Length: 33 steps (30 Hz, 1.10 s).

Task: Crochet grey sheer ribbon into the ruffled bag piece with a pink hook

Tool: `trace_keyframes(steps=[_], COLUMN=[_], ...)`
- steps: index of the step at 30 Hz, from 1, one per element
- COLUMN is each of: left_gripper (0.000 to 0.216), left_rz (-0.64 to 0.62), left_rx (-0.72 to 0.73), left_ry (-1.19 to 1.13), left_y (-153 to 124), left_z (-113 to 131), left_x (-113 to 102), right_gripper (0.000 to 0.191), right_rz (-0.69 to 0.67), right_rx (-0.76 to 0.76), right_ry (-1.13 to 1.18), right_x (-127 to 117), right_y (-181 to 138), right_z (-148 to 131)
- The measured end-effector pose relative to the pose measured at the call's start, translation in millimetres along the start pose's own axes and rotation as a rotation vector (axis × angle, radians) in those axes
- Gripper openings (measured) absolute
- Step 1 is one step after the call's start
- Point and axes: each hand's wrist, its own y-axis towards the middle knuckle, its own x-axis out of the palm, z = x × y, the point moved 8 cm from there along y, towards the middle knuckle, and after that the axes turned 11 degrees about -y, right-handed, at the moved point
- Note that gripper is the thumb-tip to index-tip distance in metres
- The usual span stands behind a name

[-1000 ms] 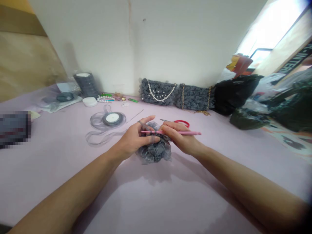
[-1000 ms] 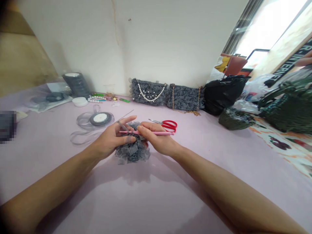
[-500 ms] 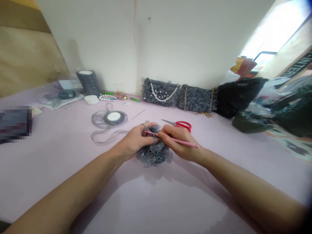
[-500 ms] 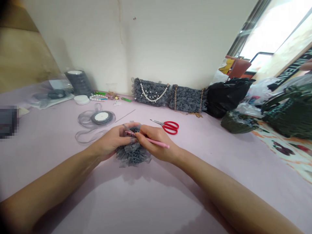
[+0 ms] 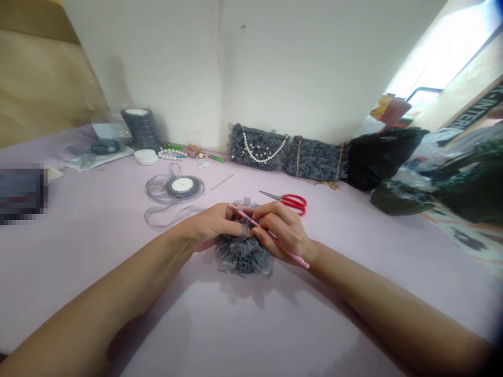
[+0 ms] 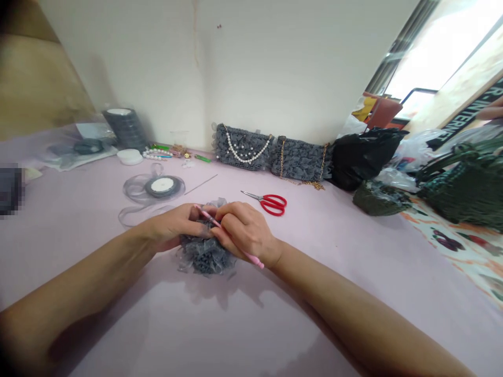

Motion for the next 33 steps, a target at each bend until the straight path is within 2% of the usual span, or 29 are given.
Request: trace_keyframes(steps=[6,12,20,25,28,33], left_gripper=[0.049,0.054,0.055,0.055,0.048,0.034], left_rz=[-0.040,0.001,-0.004,0.002,0.034,0.070], left_rx=[-0.032,-0.034,-0.058,-0.087,-0.099,-0.127], left_ry=[0.058,0.072,0.018,-0.002,0.020,0.047], left_y=[-5.5,-5.5,-3.7,-5.7,-6.9,-7.9], left_z=[2.6,4.4,1.5,1.2,1.2,-1.6], left_x=[-9.7,-21.2,-28.7,-33.2,-36.5,-44.3], right_gripper=[0.013,0.007,0.017,0.013,0.012,0.016], right_rz=[-0.056,-0.117,-0.130,-0.228,-0.298,-0.395], right_rx=[-0.028,-0.051,-0.121,-0.143,-0.083,0.118], right_ry=[0.135,0.099,0.010,0.043,0.148,0.382], right_x=[-3.2,-2.4,-8.3,-8.0,-9.0,-10.4], right_y=[4.5,1.7,6.1,12.2,15.9,15.9], right_z=[3.3,10.5,8.6,7.2,8.8,18.1])
